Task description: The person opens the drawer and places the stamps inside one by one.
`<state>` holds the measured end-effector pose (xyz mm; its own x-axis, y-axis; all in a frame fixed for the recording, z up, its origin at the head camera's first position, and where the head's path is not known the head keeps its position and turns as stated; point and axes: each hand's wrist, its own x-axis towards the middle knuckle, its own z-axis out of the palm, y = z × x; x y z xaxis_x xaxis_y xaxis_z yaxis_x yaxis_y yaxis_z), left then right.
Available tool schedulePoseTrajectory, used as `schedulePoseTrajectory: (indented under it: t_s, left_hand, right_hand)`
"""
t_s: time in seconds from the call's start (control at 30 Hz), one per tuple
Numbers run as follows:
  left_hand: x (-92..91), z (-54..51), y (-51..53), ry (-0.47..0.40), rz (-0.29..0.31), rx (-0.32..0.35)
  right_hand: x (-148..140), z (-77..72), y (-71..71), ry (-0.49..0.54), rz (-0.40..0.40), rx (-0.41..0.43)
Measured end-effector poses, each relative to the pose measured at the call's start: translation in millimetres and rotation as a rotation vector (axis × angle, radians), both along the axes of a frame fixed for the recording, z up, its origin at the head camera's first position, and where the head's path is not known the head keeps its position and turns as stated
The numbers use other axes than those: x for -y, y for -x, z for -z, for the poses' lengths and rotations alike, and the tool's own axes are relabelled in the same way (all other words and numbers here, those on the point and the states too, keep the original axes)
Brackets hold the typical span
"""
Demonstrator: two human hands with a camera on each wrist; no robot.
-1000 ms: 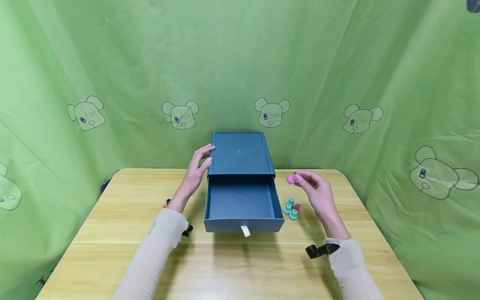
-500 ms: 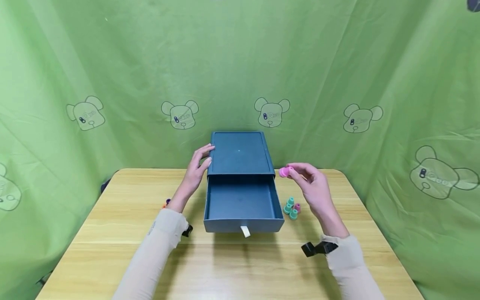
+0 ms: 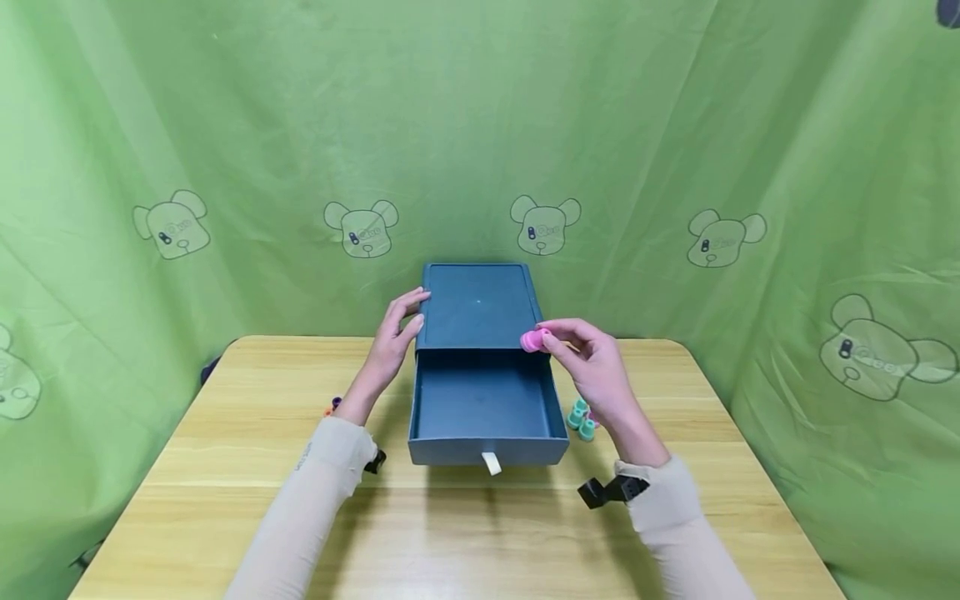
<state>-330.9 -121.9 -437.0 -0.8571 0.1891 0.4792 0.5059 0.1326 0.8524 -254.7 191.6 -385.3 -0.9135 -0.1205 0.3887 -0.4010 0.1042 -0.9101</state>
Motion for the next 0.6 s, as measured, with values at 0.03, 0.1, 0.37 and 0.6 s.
schedulePoseTrajectory:
  t_s: [0.03,0.1,0.37,0.6]
  left_hand:
    - [0.8,4.2,4.0,0.002,-0.003,0.001]
    - [2.2,12.7,11.9,0.004,-0.009,-0.003]
    - [0.9,14.9,13.0,0.000,-0.007,0.002]
    - [-1.6,-9.2,-9.2,-0.009,0.003,0.002]
  right_hand:
    - [2,-0.5,0.4,-0.004,-0.010,0.001]
    - [7,-1.2,1.6,-0.015,-0.030,0.001]
    - [16,-4.6,4.0,-0.099,-0.103,-0.002]
    - [25,-8.7,5.1,-0.209,-0.132,0.019]
